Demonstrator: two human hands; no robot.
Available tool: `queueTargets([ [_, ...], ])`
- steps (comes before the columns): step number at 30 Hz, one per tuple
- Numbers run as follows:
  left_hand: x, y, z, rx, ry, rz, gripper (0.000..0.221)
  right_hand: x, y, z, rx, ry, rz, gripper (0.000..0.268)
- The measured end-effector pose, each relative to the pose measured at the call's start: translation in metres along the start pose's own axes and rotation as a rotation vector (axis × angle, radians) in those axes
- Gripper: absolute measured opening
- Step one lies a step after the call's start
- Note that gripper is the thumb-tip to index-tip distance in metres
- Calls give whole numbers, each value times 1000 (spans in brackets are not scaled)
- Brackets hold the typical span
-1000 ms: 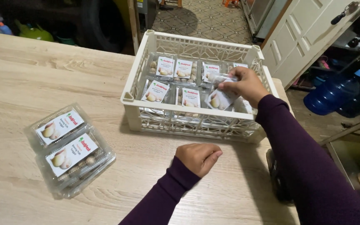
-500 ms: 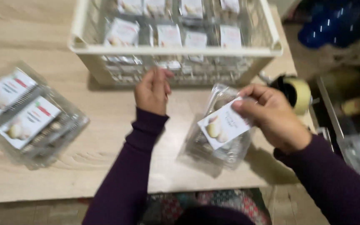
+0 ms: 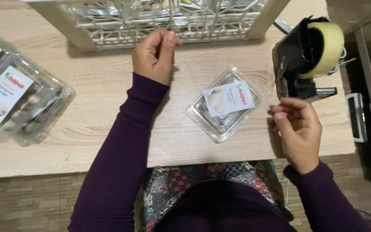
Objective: The person places garlic cloves into plastic containers, applies labels, and uses tape or scissors to seal the packages before placing them into a crate.
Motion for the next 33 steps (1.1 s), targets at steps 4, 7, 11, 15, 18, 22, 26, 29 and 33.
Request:
queueTargets([
  [4,-10,-4,-5,66,22,-33,31,-2,9,19,10,-110,-4,44],
  [7,-30,-3,-24,296,72,-77,20,8,12,34,-52,-207,37,50],
  [11,-86,28,-60,490,-236,253,75,5,9,40,-89,-205,102,46],
  [15,-115,39,-71,486,-325,440,110,3,8,34,-51,-182,154,34],
  [18,-126,33,-62,425,-262,413,115,0,7,37,9,-171,184,29],
  [22,-136,28,-58,419,-174,397,115,-2,3,30,35,-177,203,24],
  [26,-137,29,-62,422,-107,383,114,-1,3,29,10,-242,200,30],
  [29,-138,29,-62,419,-81,374,113,-4,7,30,-15,-273,198,36],
  [33,-136,29,-66,419,-70,372,110,-4,10,33,-69,-304,202,39],
])
Point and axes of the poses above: each hand's wrist, its own x-axis towards the middle knuckle, its own y-axis out of the palm, z = x × y, the point moved 5 cm from there along x, towards the middle knuckle, and after that the axes turned 12 degrees about -x, right-handed, at the moved point
